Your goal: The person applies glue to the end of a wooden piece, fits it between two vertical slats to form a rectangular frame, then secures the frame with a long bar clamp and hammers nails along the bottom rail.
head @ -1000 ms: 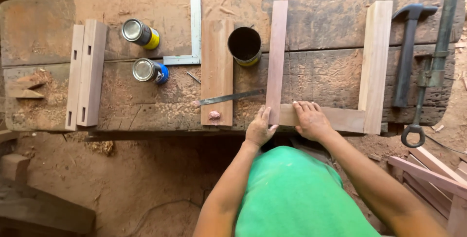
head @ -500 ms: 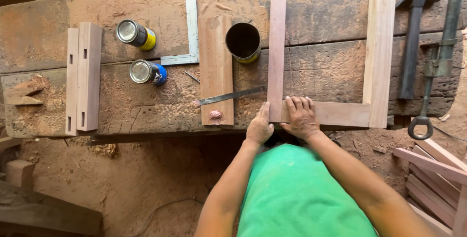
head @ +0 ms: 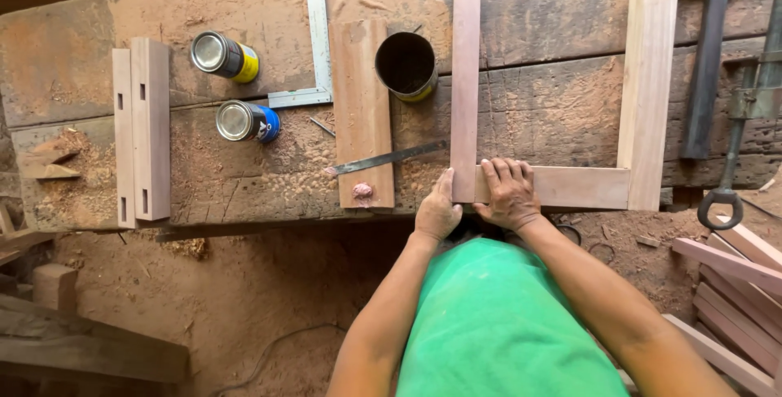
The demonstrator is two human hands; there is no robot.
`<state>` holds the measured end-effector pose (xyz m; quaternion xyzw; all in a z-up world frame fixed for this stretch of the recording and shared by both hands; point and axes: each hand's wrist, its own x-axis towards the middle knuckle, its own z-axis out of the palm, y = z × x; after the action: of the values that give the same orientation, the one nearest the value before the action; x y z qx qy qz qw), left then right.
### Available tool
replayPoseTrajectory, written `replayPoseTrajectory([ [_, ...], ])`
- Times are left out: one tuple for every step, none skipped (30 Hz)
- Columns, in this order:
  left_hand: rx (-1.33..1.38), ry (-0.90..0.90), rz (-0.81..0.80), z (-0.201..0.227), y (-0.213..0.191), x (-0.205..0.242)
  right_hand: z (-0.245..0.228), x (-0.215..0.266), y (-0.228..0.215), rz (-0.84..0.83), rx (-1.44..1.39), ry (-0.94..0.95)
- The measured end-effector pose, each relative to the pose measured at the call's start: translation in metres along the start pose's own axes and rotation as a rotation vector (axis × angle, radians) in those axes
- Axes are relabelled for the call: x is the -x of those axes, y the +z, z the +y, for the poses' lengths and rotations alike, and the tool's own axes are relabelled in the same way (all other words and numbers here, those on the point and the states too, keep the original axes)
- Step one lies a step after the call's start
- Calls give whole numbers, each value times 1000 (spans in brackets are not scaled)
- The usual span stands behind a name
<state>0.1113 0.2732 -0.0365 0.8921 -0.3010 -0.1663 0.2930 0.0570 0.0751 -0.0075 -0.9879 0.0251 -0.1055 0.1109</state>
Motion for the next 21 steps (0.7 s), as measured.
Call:
replayPoseTrajectory([
  [2, 2, 6, 0, -1, -2, 0, -2, -1, 1, 1, 0],
  [0, 3, 8, -1, 0, -3, 1, -3, -1, 4, 0, -1],
  [0, -3, 11, -2, 2, -3, 2, -3, 0, 1, -2, 4],
  [-1, -7, 10, -4, 4, -3, 2, -2, 1, -3, -5, 13],
  [-4, -5, 8, -4, 3, 0, -1, 0, 0, -1, -7, 17],
  [1, -11, -10, -3, 1, -1, -1, 0, -2, -39, -17, 31],
  [6, -16, -28, -2, 0, -2, -1, 0, -4, -78, -28, 45],
  [8, -6, -30, -1, -1, -3, -3, -2, -10, -74, -21, 51],
  [3, -11, -43, -1, -2, -3, -5, -3, -15, -141, -35, 55],
  [1, -22, -56, 1, -3, -1, -8, -3, -22, -212, -51, 56],
  [4, -18, -58, 1, -7, 5, -12, 1, -34, -212, -47, 60],
  [4, 1, -74, 0, -10, 4, -13, 0, -46, -179, -82, 39],
  [5, 20, -91, -1, -13, 3, -13, 0, -57, -145, -118, 18],
  [14, 33, -98, 1, -23, 9, -9, 13, -61, -146, -105, 31],
  [9, 59, -68, 3, -33, 15, -4, 27, -64, -5, -92, 33],
  [13, 103, -39, 8, -37, 12, 7, 41, -70, 140, -58, 42],
  [32, 135, -47, 13, -40, 13, 20, 65, -69, 144, -27, 62],
  [55, 102, 47, 18, -42, 12, 33, 90, -70, 158, -38, 177],
  [81, 66, 139, 24, -45, 11, 46, 116, -71, 176, -50, 293],
  [94, 93, 131, 25, -40, 9, 57, 138, -77, 186, -26, 310],
  [119, 40, 173, 26, -35, 6, 67, 160, -82, 180, -90, 503],
])
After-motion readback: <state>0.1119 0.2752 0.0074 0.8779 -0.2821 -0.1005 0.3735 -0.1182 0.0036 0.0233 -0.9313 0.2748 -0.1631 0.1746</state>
